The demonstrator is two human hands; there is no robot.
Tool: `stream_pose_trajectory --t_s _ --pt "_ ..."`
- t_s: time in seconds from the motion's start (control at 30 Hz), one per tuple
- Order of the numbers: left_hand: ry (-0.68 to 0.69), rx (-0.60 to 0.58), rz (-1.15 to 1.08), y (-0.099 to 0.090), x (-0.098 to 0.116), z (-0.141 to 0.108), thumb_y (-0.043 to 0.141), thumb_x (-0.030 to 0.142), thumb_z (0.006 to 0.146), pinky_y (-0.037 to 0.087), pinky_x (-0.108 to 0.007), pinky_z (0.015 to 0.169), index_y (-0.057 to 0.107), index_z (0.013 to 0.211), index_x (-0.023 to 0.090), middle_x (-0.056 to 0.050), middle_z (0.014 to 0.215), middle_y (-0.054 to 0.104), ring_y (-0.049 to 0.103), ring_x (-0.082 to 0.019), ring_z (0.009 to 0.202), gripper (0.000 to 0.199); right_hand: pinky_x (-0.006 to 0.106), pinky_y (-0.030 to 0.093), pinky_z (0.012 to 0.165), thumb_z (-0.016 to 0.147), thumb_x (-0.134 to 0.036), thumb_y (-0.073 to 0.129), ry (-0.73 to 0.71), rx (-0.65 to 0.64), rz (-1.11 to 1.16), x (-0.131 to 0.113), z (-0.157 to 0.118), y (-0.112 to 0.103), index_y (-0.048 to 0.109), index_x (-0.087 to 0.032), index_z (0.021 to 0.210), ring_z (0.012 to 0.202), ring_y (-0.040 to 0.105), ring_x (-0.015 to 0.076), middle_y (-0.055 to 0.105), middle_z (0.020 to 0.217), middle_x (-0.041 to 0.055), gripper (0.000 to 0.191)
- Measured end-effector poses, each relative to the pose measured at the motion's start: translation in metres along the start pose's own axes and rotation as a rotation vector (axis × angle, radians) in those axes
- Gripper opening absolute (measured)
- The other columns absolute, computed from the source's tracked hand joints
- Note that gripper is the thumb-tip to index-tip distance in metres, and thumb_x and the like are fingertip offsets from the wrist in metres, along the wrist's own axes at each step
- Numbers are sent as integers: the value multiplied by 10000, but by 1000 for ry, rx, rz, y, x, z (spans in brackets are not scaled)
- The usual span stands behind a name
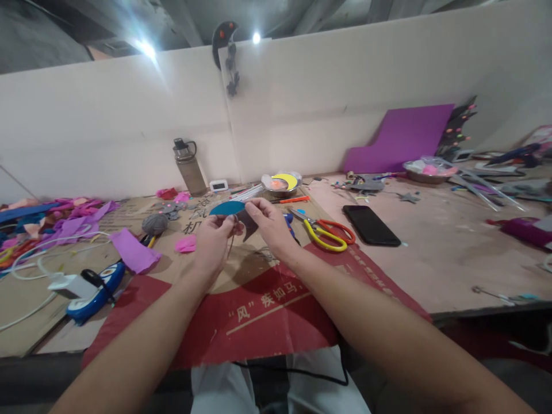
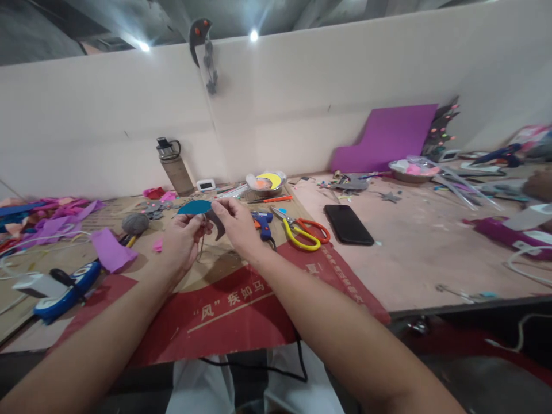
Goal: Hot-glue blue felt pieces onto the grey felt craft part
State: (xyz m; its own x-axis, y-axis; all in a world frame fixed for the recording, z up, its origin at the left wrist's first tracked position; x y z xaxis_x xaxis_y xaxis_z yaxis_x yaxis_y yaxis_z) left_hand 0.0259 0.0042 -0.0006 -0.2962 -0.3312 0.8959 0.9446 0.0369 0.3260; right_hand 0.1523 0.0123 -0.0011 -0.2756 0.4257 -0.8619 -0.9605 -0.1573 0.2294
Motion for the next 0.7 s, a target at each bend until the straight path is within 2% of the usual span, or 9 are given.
stream_pose_trajectory --t_s 0.1,0.2,0.27,0.37,0.43,0.5,0.57,0.6,0.7 --pt "2 -30 49 1 -1 -3 730 231 699 516 -223 565 587 731 150 5 643 632 644 -116 570 167 244 407 644 829 -414 573 6 24 -50 2 -1 -1 587 -197 760 653 475 114 532 682 -36 227" --pt "-111 -54 -17 2 2 -2 710 190 724 498 -182 494 572 702 142 19 576 593 634 -108 529 148 243 416 663 827 -422 575 2 16 -33 4 0 -3 599 -195 769 671 482 112 549 704 -33 235" --pt "-210 16 -90 1 6 2 659 119 755 477 -140 459 557 673 132 22 547 580 607 -78 490 132 242 438 658 819 -476 583 28 -10 31 6 1 -4 608 -201 808 691 508 114 575 748 -25 276" --pt "-319 230 -231 -2 11 11 534 42 831 482 -97 473 555 689 122 14 564 608 590 -38 475 164 252 483 626 795 -539 598 152 -83 143 11 1 -5 608 -210 881 680 546 119 598 772 -14 340" --pt "-354 301 -310 -3 13 16 498 32 859 503 -92 509 561 704 119 -1 591 635 607 -34 494 189 259 505 624 764 -482 646 224 -139 149 12 -1 -4 615 -207 917 657 559 114 609 764 -15 316" --pt "-373 308 -341 -4 12 18 502 30 860 516 -97 533 567 705 116 -12 610 645 622 -40 515 189 255 500 619 744 -366 666 239 -194 74 12 -2 -4 633 -203 918 639 564 109 621 754 -21 242" --pt "-314 256 -321 -4 12 15 554 39 830 519 -116 527 576 704 125 -5 621 640 634 -56 532 154 258 484 635 746 -270 634 173 -202 -52 9 -2 -6 660 -202 865 653 568 115 631 734 -23 140" --pt "-239 210 -287 -4 12 13 595 56 808 515 -132 510 583 702 136 2 622 634 636 -70 533 133 271 483 667 751 -246 622 108 -169 -123 6 -2 -7 675 -202 827 683 572 125 633 727 -19 103" --pt "89 17 -47 -6 19 0 736 140 713 505 -195 493 633 689 173 -7 652 644 644 -118 550 111 329 471 825 758 -226 634 -125 7 -280 -4 -3 -13 730 -211 789 832 585 164 659 814 14 102"
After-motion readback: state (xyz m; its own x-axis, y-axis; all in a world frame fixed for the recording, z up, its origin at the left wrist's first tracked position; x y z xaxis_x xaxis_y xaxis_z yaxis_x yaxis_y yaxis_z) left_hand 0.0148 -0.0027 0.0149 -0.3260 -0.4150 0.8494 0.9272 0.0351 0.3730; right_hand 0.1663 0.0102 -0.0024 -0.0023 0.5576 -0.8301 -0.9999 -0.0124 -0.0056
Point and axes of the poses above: each hand's wrist, its own z-axis towards the middle knuckle, its own y-axis out of the palm, x = y × z, the point moved 1 cm from there along z, towards the middle knuckle
